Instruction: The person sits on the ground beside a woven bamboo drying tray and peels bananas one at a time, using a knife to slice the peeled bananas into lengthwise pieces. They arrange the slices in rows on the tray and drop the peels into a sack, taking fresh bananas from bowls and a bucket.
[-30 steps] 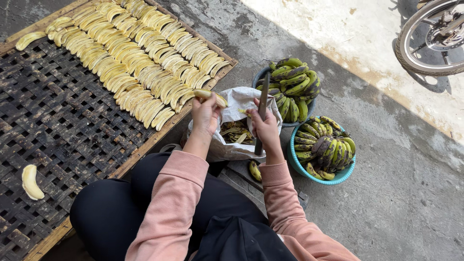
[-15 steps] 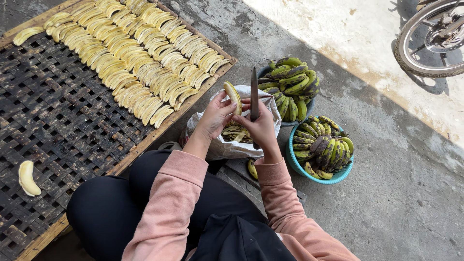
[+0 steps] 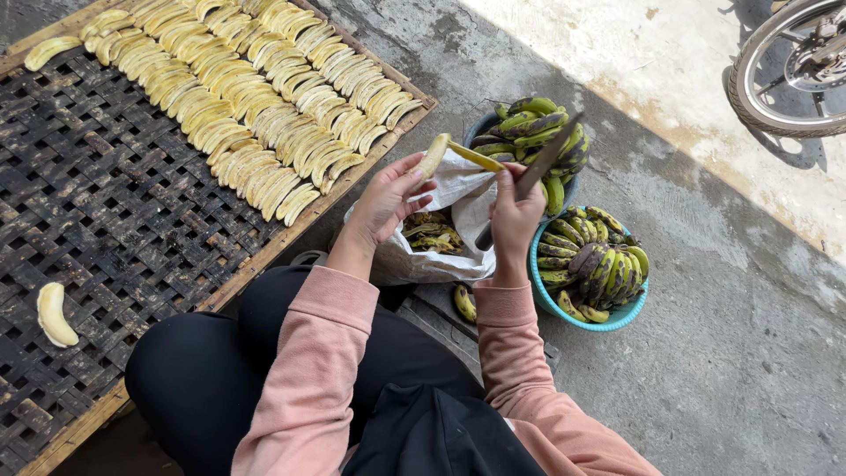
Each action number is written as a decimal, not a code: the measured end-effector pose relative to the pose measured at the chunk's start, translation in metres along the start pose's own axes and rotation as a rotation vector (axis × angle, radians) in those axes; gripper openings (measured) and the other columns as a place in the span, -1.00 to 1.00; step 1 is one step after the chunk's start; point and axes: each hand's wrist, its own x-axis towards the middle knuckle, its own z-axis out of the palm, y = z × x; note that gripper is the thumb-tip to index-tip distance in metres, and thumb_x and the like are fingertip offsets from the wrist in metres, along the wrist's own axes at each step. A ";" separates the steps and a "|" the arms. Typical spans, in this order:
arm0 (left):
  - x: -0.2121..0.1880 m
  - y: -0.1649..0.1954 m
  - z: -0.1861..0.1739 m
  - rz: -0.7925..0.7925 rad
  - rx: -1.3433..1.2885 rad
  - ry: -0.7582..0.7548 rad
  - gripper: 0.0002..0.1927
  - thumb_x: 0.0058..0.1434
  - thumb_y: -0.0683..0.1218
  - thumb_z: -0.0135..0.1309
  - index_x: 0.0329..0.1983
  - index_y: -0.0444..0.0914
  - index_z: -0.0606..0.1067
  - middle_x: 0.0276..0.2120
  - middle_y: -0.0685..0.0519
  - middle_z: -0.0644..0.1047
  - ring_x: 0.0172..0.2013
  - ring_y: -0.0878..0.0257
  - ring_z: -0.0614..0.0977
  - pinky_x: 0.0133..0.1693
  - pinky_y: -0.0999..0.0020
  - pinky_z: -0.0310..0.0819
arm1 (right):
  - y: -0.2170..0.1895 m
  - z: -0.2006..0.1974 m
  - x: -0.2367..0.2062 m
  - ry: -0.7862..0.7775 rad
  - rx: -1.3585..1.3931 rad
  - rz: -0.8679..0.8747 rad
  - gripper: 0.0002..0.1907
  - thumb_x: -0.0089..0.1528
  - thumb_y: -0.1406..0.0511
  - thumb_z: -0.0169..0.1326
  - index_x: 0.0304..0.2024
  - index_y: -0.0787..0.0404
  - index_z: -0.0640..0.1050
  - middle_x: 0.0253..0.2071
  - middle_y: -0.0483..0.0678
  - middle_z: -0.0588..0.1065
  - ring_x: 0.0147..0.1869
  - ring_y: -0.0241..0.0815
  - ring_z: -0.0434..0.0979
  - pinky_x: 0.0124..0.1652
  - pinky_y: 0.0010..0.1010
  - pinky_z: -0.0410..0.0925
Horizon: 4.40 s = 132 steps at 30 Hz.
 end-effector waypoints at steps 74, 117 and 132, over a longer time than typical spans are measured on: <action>0.021 -0.014 -0.008 0.250 -0.439 0.434 -0.72 0.48 0.13 -0.19 0.07 -0.10 0.20 -0.10 -0.01 0.42 -0.18 0.11 0.57 -0.16 0.11 0.58 | 0.083 -0.125 0.003 -0.254 -0.678 0.521 -0.57 0.20 0.42 -0.01 0.13 0.27 0.56 -0.51 -0.04 0.44 -0.63 -0.29 0.31 -0.63 -0.38 0.19; 0.024 -0.038 -0.004 0.229 -0.537 0.278 -0.70 0.51 -0.07 -0.31 0.00 -0.38 0.36 -0.27 -0.15 0.52 -0.01 -0.01 0.63 0.04 0.22 0.60 | 0.031 0.057 -0.068 -0.601 -0.292 -0.072 -0.51 0.47 0.33 -0.17 0.46 0.19 0.30 0.36 0.11 0.44 0.43 -0.08 0.43 0.36 -0.33 0.23; 0.011 -0.015 -0.039 0.210 -0.099 0.147 -0.76 0.38 -0.12 0.12 0.06 -0.27 0.42 -0.11 -0.04 0.55 -0.12 0.20 0.65 -0.13 0.25 0.62 | -0.002 0.090 -0.055 -0.540 -1.178 -0.439 -0.27 0.29 0.24 0.12 0.49 0.01 0.19 -0.13 0.02 0.45 -0.05 0.05 0.50 -0.18 -0.19 0.42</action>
